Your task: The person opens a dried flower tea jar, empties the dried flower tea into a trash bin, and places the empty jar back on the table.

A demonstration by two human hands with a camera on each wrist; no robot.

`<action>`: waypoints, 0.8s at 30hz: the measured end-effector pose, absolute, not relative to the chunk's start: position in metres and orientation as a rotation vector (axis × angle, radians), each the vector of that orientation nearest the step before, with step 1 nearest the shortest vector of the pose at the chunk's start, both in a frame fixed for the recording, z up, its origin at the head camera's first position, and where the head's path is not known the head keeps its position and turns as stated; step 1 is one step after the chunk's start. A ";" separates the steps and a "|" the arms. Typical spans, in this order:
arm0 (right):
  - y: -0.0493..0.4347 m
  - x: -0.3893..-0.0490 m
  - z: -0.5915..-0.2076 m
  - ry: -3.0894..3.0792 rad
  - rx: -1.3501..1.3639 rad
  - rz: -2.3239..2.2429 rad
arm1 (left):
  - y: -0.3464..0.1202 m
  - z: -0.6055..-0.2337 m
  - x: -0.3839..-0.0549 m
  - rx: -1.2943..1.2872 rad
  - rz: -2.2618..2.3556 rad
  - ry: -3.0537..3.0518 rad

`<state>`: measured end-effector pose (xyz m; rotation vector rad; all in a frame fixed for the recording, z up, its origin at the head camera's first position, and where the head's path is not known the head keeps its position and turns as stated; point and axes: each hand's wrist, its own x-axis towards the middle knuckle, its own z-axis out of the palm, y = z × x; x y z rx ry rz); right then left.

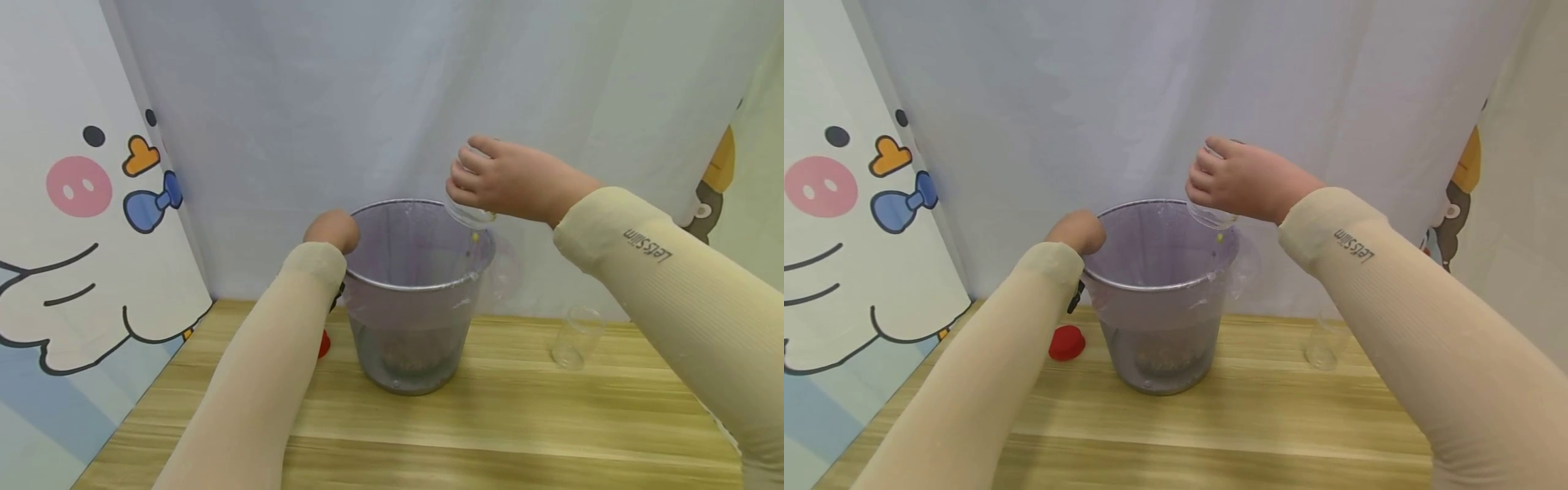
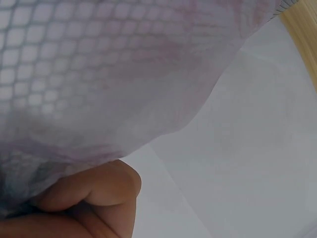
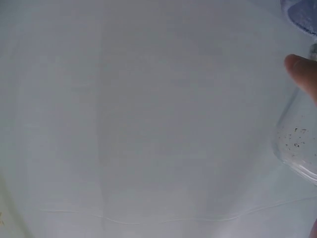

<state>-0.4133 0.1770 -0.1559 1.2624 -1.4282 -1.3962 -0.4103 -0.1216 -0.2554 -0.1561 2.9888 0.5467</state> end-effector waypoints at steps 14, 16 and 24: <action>0.175 -0.409 -0.156 -1.464 1.267 -1.345 | -0.118 -0.253 -0.410 -0.133 0.542 3.006; 0.175 -0.409 -0.157 -1.467 1.266 -1.347 | -0.117 -0.254 -0.411 -0.131 0.549 3.008; 0.170 -0.399 -0.146 -1.508 1.261 -1.349 | -0.116 -0.259 -0.415 -0.095 0.533 3.004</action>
